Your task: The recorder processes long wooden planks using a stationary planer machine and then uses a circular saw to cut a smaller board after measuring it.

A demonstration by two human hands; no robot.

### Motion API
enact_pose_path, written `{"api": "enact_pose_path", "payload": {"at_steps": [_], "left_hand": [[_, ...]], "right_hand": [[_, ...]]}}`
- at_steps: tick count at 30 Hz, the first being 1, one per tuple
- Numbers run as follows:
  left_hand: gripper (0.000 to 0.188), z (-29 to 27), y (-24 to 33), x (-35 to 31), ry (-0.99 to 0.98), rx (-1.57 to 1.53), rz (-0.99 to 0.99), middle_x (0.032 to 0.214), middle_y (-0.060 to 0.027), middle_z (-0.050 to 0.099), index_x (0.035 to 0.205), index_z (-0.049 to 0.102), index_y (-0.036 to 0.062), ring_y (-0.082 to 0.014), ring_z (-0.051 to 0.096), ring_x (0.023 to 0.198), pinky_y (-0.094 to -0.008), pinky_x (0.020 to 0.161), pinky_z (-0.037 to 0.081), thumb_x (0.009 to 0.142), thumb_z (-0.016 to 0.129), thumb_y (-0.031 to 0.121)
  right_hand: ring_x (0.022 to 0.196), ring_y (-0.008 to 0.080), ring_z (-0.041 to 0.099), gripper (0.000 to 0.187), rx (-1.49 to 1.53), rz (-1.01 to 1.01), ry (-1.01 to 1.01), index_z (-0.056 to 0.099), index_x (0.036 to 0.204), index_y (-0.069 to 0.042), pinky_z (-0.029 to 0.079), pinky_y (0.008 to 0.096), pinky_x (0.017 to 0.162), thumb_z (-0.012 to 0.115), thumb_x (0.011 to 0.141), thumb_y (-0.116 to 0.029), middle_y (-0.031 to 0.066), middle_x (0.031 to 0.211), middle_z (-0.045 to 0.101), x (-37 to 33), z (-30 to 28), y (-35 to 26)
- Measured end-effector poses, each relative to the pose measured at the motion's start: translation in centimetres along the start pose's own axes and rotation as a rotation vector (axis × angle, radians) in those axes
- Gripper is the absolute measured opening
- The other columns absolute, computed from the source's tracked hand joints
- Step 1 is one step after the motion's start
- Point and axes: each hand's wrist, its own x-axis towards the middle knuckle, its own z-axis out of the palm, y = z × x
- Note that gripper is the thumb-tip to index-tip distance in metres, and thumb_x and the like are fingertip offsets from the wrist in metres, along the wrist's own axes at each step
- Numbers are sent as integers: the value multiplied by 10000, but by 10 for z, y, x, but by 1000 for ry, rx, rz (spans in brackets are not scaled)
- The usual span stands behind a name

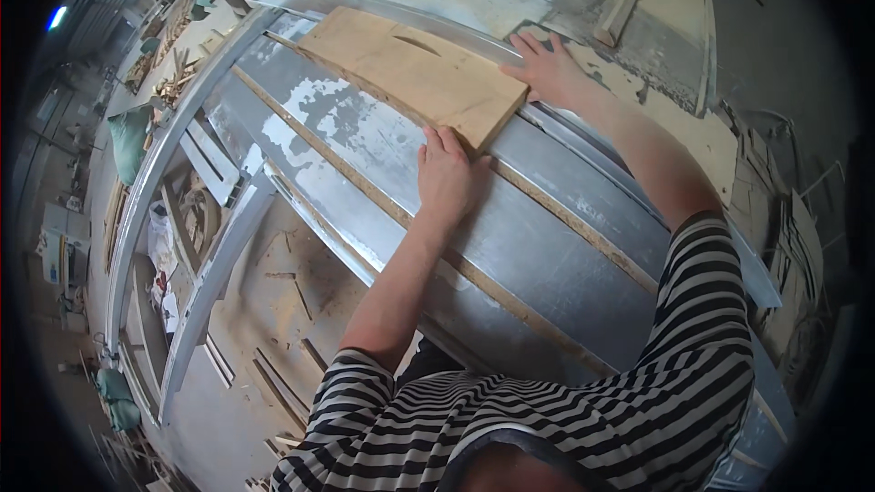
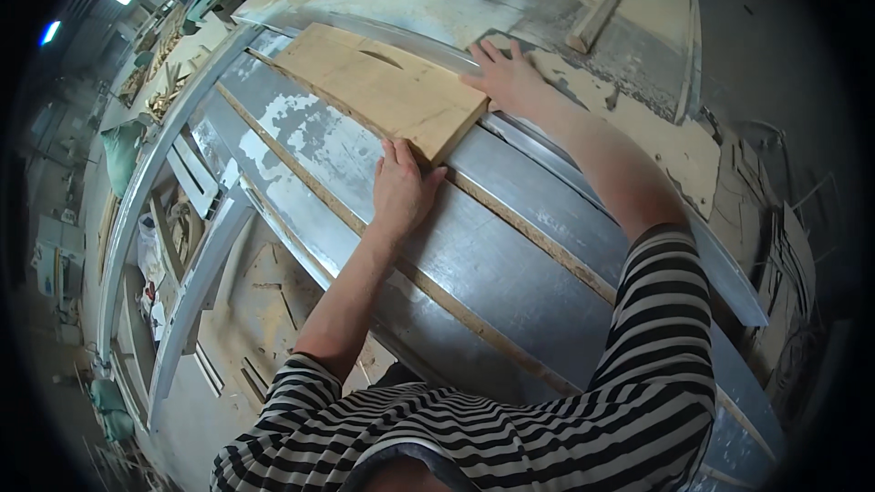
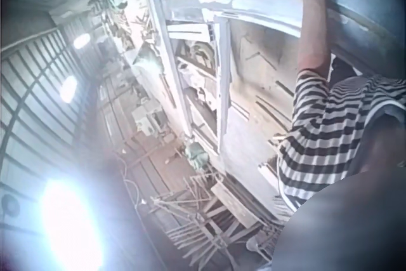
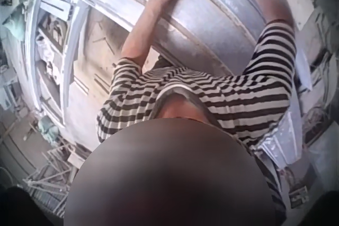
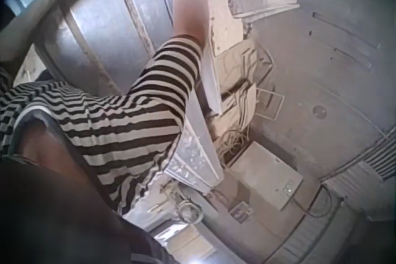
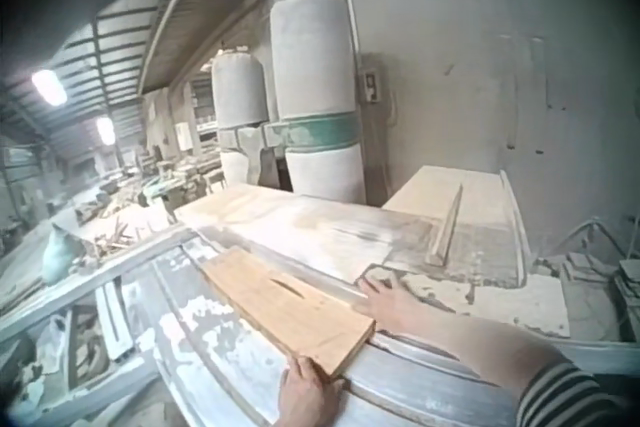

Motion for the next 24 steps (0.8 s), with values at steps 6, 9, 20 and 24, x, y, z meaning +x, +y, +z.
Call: {"api": "enact_pose_path", "payload": {"at_steps": [6, 9, 20, 24], "left_hand": [[848, -8, 16, 13, -3, 143, -75, 1494, -372, 311, 1328, 406, -87, -506, 401, 1330, -581, 1070, 367, 796, 768, 465], [852, 0, 28, 25, 44, 187, -74, 1526, -337, 269, 1366, 415, -33, -533, 324, 1366, -651, 1028, 366, 777, 787, 459], [718, 20, 17, 47, 88, 3, -42, 1483, -315, 299, 1346, 460, 26, -571, 233, 1397, -713, 990, 368, 747, 773, 269], [713, 17, 6, 56, 95, 26, -41, 1476, -315, 312, 1339, 471, 30, -565, 245, 1394, -705, 982, 387, 740, 782, 260]], "right_hand": [[1371, 370, 419, 775, 34, -25, -26, 472, 1438, -250, 443, 581, 1022, 816, 750, -346, 241, 1517, 341, 20, 8, 2], [1291, 374, 509, 782, 69, -14, -22, 479, 1427, -257, 500, 525, 979, 832, 733, -332, 235, 1494, 367, 16, 7, 3], [1311, 384, 488, 784, 33, 32, -119, 506, 1421, -356, 337, 627, 1088, 812, 705, -447, 191, 1381, 496, 36, 0, 0], [1377, 399, 418, 764, -42, 35, -116, 520, 1411, -400, 176, 730, 1117, 805, 706, -467, 173, 1402, 501, 49, -4, -2]]}}
